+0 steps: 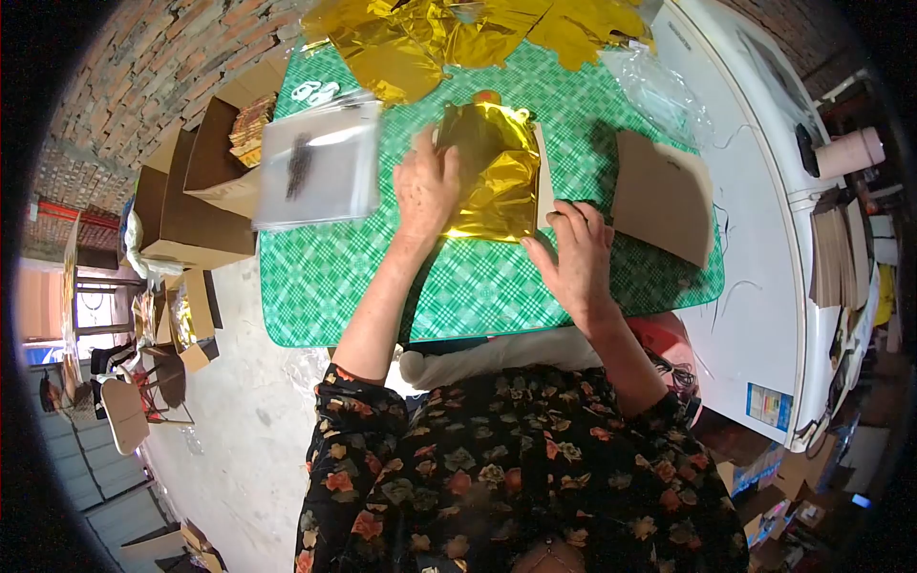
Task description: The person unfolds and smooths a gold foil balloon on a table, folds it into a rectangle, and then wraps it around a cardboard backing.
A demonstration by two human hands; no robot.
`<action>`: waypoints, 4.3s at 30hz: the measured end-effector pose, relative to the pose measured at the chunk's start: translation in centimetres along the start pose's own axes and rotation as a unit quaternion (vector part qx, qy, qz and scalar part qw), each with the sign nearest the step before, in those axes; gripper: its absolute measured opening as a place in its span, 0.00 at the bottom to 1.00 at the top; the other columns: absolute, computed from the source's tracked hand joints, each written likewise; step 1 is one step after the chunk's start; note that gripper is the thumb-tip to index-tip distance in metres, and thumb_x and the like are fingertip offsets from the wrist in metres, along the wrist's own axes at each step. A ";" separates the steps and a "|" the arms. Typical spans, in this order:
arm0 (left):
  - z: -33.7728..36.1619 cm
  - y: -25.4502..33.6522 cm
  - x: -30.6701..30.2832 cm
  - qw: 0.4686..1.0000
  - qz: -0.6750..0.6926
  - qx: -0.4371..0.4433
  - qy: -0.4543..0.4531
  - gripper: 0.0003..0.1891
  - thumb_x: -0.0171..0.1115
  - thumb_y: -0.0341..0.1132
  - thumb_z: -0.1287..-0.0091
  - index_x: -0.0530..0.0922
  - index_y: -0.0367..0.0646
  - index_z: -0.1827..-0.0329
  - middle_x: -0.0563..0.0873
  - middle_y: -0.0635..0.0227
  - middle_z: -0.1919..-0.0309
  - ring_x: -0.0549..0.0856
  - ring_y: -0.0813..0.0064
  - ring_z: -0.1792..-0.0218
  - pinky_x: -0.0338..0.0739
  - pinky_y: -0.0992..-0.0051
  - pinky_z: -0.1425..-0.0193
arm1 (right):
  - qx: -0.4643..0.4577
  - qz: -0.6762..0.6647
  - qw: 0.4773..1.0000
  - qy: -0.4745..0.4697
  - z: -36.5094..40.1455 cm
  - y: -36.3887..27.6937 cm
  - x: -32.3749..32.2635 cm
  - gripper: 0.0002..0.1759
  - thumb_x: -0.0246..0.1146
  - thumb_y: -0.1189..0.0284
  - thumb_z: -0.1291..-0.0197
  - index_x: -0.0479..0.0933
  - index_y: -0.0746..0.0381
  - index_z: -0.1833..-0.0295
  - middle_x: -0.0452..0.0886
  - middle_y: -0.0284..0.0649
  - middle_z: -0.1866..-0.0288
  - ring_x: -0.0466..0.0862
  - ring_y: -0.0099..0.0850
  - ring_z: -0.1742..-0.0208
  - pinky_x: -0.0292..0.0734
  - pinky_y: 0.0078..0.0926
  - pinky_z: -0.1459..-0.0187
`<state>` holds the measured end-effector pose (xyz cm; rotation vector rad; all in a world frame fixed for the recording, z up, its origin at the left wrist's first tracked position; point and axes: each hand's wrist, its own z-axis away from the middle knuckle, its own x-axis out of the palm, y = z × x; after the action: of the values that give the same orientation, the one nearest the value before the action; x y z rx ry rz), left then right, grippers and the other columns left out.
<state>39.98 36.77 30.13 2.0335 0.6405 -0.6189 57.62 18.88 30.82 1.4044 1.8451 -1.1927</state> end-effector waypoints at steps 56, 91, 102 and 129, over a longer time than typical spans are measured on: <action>2.9 -0.7 -5.5 0.995 0.045 0.056 -0.075 0.35 0.67 0.33 0.27 0.64 0.35 0.20 0.82 0.45 0.35 0.81 0.45 0.35 0.75 0.54 0.28 | -0.042 0.021 0.999 0.018 -0.9 1.0 0.3 0.16 0.68 0.71 0.36 0.83 0.64 0.44 0.84 0.41 0.38 0.76 0.43 0.31 0.66 0.48 0.30; 5.9 0.5 -7.0 0.986 0.085 -0.011 -0.146 0.40 0.64 0.37 0.23 0.54 0.40 0.13 0.76 0.43 0.26 0.79 0.45 0.28 0.74 0.55 0.24 | 0.000 -0.157 0.958 -0.239 -19.0 10.9 5.7 0.15 0.73 0.62 0.38 0.79 0.60 0.57 0.85 0.43 0.62 0.85 0.38 0.59 0.79 0.40 0.57; 5.9 0.2 -8.2 0.980 0.076 0.003 -0.185 0.37 0.60 0.33 0.21 0.54 0.43 0.12 0.80 0.43 0.29 0.81 0.44 0.31 0.77 0.55 0.27 | 0.026 -0.158 0.954 -0.252 -19.1 10.7 5.0 0.12 0.69 0.63 0.39 0.80 0.59 0.57 0.84 0.42 0.61 0.84 0.40 0.58 0.80 0.39 0.54; 5.1 -2.0 -8.9 0.966 0.083 0.120 -0.215 0.42 0.62 0.21 0.26 0.53 0.50 0.11 0.83 0.52 0.31 0.86 0.51 0.35 0.83 0.60 0.32 | 0.012 -0.121 0.967 -0.225 -19.0 11.5 7.0 0.13 0.70 0.62 0.36 0.78 0.59 0.55 0.84 0.43 0.60 0.83 0.43 0.56 0.77 0.44 0.53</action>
<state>31.12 31.51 32.14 2.0512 0.1407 -1.0380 68.08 39.69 30.27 0.8395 1.7053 -1.5115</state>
